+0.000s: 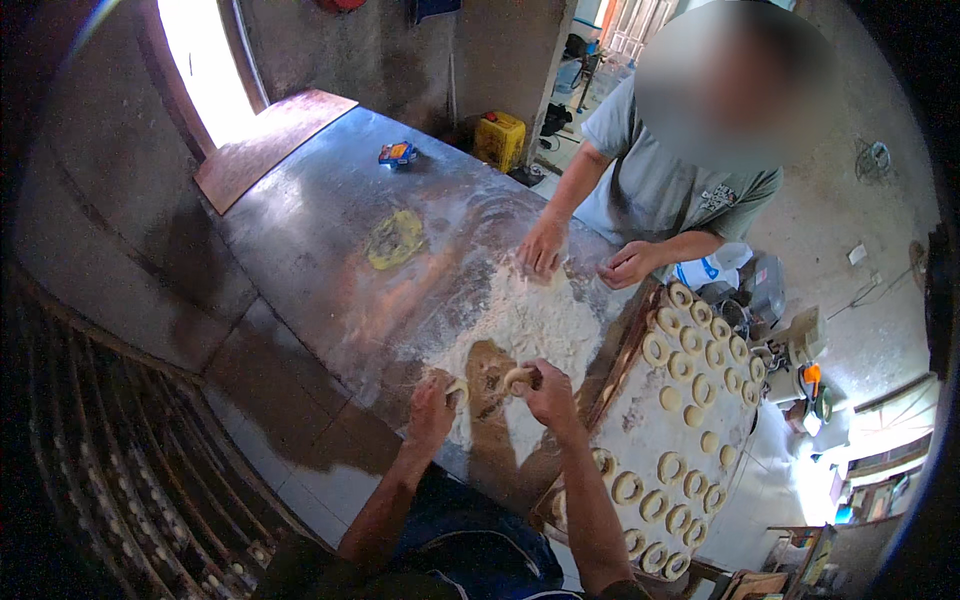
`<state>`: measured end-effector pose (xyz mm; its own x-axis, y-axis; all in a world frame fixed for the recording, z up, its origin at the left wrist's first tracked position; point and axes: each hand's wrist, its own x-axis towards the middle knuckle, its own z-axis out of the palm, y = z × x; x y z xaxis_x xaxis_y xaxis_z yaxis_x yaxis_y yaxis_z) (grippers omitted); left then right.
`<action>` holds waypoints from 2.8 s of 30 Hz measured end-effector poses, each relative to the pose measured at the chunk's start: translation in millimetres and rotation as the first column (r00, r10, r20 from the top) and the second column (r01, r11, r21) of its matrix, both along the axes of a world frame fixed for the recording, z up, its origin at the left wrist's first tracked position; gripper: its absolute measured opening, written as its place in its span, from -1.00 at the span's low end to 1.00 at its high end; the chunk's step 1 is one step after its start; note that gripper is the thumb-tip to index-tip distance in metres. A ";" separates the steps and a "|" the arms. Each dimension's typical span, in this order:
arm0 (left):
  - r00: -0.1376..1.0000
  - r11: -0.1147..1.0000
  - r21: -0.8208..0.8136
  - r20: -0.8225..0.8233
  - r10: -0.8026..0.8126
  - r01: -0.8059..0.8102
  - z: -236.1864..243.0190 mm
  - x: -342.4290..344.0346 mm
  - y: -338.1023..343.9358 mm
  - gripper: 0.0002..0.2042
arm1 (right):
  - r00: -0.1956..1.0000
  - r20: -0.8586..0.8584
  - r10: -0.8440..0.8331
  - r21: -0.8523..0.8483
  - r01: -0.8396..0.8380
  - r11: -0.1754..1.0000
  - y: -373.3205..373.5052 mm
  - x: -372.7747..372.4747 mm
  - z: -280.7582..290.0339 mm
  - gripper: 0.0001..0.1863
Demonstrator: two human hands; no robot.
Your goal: The person shapes small dough balls into ring shapes by hand and places them on a wooden board. Another person works alongside at the same table. The shaped dough rings are later placed on a multi-tiered wooden rack.
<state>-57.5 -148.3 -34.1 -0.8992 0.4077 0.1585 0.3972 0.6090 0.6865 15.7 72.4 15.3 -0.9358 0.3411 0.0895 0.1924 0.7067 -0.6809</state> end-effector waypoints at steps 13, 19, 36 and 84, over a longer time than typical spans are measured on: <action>0.679 0.707 0.658 0.645 -0.351 -0.260 31.3 -16.2 -8.2 -0.75 | 0.992 0.053 -0.111 -0.582 0.121 0.804 -83.5 -18.5 16.2 -0.61; 0.764 0.746 0.659 0.530 -0.369 -0.097 31.3 -16.5 6.9 -0.77 | 0.961 -0.011 -0.278 -0.501 0.235 0.833 -89.6 -19.1 32.2 -0.28; 0.480 0.293 0.900 0.422 -0.769 -0.322 58.3 23.0 79.6 -0.73 | 0.873 -0.206 -0.442 -0.653 0.213 0.727 -33.3 40.5 6.5 -0.52; 0.820 0.870 0.395 0.364 -0.442 0.294 2.3 211.2 220.3 -0.67 | 0.918 -0.092 -0.385 -0.701 0.215 0.680 93.0 263.7 37.4 -0.53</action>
<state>153.8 72.0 -31.8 -0.6952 0.7181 -0.0328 0.1669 0.2057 0.9643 279.3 165.4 52.7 -0.7562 0.6482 -0.0894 0.1022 -0.0179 -0.9946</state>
